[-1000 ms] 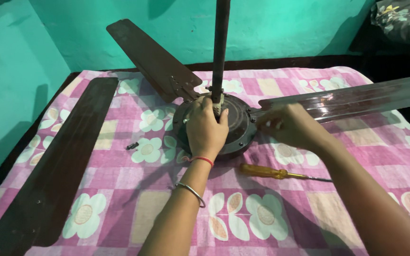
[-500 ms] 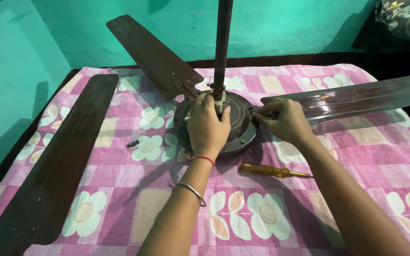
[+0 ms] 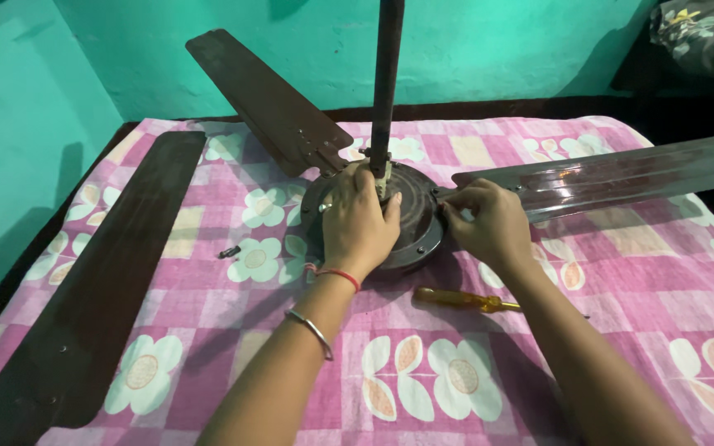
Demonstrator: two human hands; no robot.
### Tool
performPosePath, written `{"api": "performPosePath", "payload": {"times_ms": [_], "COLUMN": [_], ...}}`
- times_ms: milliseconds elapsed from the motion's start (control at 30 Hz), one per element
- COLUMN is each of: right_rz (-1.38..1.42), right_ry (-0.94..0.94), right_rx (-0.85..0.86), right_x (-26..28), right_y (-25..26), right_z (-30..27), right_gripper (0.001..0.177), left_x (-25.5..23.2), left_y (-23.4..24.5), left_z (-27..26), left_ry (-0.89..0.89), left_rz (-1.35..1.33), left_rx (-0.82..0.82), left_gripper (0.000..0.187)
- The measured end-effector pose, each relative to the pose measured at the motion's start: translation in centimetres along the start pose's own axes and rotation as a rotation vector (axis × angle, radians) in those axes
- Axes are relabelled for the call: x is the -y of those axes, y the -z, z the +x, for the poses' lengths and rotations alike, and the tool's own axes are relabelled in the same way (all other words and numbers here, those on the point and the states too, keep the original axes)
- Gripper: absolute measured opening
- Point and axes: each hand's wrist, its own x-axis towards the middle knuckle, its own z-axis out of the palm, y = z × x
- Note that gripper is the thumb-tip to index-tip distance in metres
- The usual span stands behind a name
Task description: The person uses a screwdriver to tighten screws that attach the fan blades to the central hub of an electric fan. They work on each blade in turn, securing them to the motor housing.
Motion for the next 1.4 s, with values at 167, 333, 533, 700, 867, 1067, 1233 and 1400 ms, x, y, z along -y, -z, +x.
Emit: {"api": "performPosePath", "payload": {"times_ms": [167,333,533,700,867,1067,1233,1400], "right_rz": [-0.127,-0.215,-0.178,-0.051,0.011,0.061,0.087,0.103], "right_ry": [0.159,0.184,0.267,0.371,0.323,0.310,0.349,0.370], "right_rx": [-0.154,-0.174,-0.037,0.123,0.203,0.247,0.246,0.254], "right_x": [0.3,0.2,1.9,3.2,3.7,3.3,2.9,2.4], "right_y": [-0.9,-1.5,-1.8,-2.1,-2.4,-2.6,-2.6,-2.6], "right_z": [-1.3,-1.7,-3.4,-3.9,-4.1,-3.8,-3.6,-3.4], "right_gripper": [0.011,0.013,0.044,0.078,0.087,0.082,0.070,0.065], "left_x": [1.3,1.6,1.9,4.2,6.5,7.0,6.9,6.8], "left_y": [0.8,1.1,2.7,4.4,5.1,4.3,3.9,3.8], "left_z": [-0.6,-1.4,-1.9,-2.1,-2.0,-2.3,-2.3,-2.5], "left_ry": [-0.102,-0.159,-0.173,-0.153,-0.043,-0.040,-0.088,-0.143], "left_rz": [-0.018,-0.013,-0.094,-0.021,-0.240,-0.267,-0.227,-0.132], "left_rx": [0.044,-0.006,0.039,0.068,0.087,0.044,-0.019,-0.081], "left_gripper": [0.068,0.068,0.059,0.058,0.051,0.043,0.038,0.036]}}
